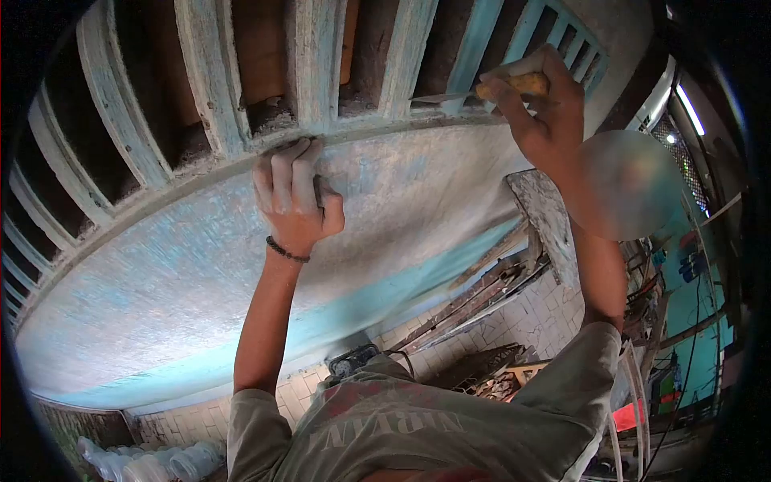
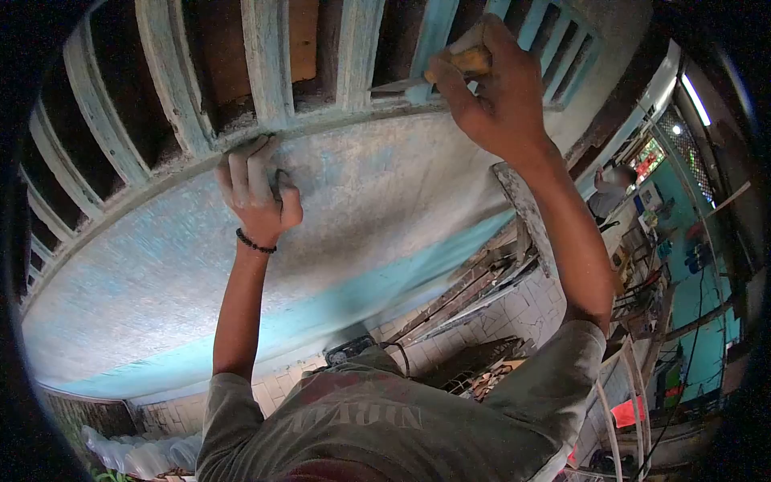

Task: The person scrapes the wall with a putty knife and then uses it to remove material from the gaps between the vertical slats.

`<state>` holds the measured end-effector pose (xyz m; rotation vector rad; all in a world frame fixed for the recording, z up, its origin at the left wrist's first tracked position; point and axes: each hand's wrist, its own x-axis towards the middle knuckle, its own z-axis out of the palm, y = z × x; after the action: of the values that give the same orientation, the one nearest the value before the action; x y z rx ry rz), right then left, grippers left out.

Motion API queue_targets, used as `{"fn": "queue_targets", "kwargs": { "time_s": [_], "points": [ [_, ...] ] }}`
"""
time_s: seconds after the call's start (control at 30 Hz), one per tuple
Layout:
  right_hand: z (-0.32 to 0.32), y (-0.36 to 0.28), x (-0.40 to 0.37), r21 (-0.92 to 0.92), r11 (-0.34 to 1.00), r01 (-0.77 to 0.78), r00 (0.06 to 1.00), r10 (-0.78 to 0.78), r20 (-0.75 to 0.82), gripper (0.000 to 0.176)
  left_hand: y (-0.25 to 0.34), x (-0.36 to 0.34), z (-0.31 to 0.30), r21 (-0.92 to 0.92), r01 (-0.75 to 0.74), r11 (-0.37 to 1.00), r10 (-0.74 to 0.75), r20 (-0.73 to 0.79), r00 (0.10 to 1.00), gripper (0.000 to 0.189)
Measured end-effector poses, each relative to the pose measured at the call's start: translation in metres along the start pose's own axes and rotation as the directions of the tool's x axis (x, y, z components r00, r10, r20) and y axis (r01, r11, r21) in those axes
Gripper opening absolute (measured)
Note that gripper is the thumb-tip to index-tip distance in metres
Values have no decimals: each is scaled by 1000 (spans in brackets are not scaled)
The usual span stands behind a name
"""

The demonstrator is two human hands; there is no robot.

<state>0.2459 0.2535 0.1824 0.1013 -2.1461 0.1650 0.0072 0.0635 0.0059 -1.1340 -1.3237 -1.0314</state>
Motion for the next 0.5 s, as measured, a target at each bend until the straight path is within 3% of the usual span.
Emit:
{"fn": "queue_targets", "kwargs": {
  "time_s": [0.13, 0.33, 0.43, 0.5],
  "points": [
    [-5, -9, 1, 51, 992, -117, 993, 115, 41, 10, -1, -4, 2, -16, 21, 1000, -21, 13, 1000, 55],
    [5, 6, -7, -63, 991, 119, 993, -121, -19, 21, 3, -2, 2, 19, 31, 999, -31, -12, 999, 53],
    [5, 7, -15, -200, 973, 113, 988, -88, 127, 21, 2, 0, 1, -6, 3, 1000, -3, -8, 1000, 52],
    [-5, -5, -14, -146, 988, 55, 993, -39, 112, 20, 1, -2, 1, 16, 37, 999, -37, 7, 999, 53]
  ]
}}
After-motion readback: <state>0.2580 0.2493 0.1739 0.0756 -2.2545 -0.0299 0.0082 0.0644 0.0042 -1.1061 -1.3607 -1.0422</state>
